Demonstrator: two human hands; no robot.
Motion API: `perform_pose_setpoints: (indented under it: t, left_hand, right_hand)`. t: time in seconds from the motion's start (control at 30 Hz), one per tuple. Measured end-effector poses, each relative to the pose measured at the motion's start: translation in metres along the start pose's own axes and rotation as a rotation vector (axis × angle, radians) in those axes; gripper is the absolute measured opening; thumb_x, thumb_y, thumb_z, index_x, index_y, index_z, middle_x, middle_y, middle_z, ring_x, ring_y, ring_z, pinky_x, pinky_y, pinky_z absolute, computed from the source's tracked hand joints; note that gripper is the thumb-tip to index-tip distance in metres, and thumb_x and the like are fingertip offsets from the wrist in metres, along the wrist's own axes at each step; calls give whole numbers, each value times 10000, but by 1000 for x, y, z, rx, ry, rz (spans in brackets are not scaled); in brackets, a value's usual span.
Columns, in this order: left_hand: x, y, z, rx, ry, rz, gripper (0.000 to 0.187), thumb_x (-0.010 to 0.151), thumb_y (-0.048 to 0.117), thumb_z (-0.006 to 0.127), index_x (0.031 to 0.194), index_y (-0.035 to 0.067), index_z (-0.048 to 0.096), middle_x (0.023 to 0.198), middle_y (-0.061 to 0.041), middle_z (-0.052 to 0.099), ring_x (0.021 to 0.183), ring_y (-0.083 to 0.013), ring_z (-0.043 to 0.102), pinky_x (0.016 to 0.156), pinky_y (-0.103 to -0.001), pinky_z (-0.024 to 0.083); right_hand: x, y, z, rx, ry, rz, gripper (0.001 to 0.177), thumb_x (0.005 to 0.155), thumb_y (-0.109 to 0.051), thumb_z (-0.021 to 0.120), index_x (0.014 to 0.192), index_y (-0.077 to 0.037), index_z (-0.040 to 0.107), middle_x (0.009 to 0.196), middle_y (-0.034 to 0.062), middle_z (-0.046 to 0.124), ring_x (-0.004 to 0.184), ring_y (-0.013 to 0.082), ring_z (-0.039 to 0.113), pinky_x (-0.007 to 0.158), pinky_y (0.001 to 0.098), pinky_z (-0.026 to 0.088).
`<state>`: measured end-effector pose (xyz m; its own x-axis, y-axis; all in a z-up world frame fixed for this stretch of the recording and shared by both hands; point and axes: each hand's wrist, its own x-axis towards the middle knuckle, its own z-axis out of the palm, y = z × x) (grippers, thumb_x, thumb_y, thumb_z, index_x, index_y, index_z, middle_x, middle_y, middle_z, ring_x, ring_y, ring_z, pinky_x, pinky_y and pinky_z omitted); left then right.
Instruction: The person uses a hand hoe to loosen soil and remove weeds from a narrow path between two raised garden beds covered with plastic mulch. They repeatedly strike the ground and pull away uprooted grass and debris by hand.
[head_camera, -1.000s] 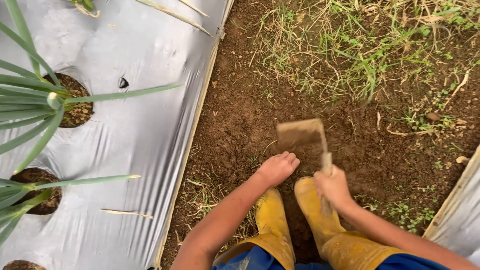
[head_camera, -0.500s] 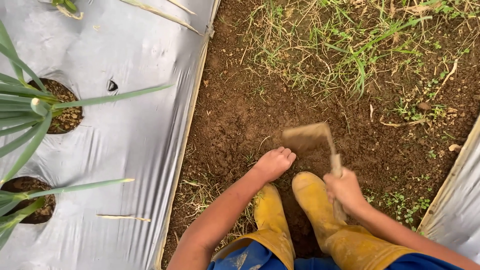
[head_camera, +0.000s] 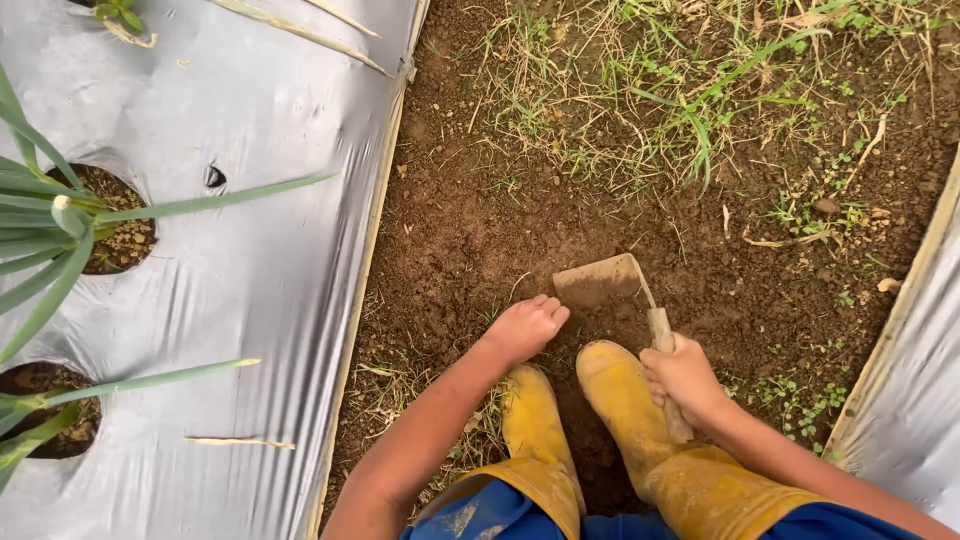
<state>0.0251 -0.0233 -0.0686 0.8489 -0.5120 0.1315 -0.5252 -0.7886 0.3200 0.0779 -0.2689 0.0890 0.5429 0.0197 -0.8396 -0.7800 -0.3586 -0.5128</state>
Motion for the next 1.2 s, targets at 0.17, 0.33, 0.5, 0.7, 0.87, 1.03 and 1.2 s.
perform_pose_setpoints:
  t: [0.17, 0.33, 0.5, 0.7, 0.87, 1.03, 1.2]
  left_hand:
    - [-21, -17, -20, -119, -232, -10, 47, 987, 64, 558, 1032, 71, 547, 957, -99, 554, 898, -265, 629, 760, -347, 581]
    - [-20, -15, -65, -209, -366, -99, 81, 1054, 183, 490, 1083, 111, 513, 972, -83, 487, 900, -276, 587, 755, -398, 576]
    - [-16, -11, -60, -220, -525, -306, 211, 1108, 281, 380, 1057, 118, 505, 981, -80, 509, 930, -267, 617, 826, -411, 584]
    - [-10, -4, -75, -228, -521, -446, 209, 1043, 220, 517, 1031, 64, 656, 943, -96, 677, 876, -288, 653, 849, -447, 574]
    - [-3, -15, -57, -203, -766, -567, 263, 1077, 311, 408, 1105, 123, 590, 1040, -98, 611, 967, -267, 688, 784, -395, 642]
    - [-6, -9, -72, -159, -955, -678, 287, 1034, 225, 514, 1237, 82, 659, 1134, -165, 691, 1053, -324, 710, 808, -425, 666]
    - [-25, -14, -64, -124, -1284, -640, 237, 966, 86, 595, 1149, 36, 736, 1152, -236, 707, 1050, -366, 700, 808, -470, 653]
  right_hand:
    - [-2, -15, -18, 69, 28, -35, 136, 898, 1, 546, 1008, 81, 554, 576, 42, 451, 413, 139, 437, 374, 342, 428]
    - [4, -54, -52, 250, 155, -159, 28, 941, -16, 529, 942, -44, 533, 591, -34, 448, 415, 81, 419, 379, 279, 421]
    - [28, -88, -85, 456, 230, -252, 105, 987, -74, 523, 966, -168, 481, 631, -134, 425, 442, 4, 408, 407, 209, 449]
    - [36, -110, -88, 354, 363, -95, 349, 1112, -23, 401, 791, -125, 492, 642, -30, 486, 498, 108, 428, 453, 257, 413]
    - [51, -43, -81, 435, 142, -71, 143, 917, 1, 527, 823, -90, 469, 550, -26, 382, 397, 84, 376, 368, 309, 392]
    - [62, -40, -126, 529, 182, -77, 166, 887, -23, 602, 832, -133, 490, 557, -53, 411, 388, 63, 391, 351, 307, 413]
    - [98, -35, -188, 635, 409, -230, 176, 983, -91, 603, 896, -184, 482, 600, -94, 450, 415, 44, 439, 403, 268, 474]
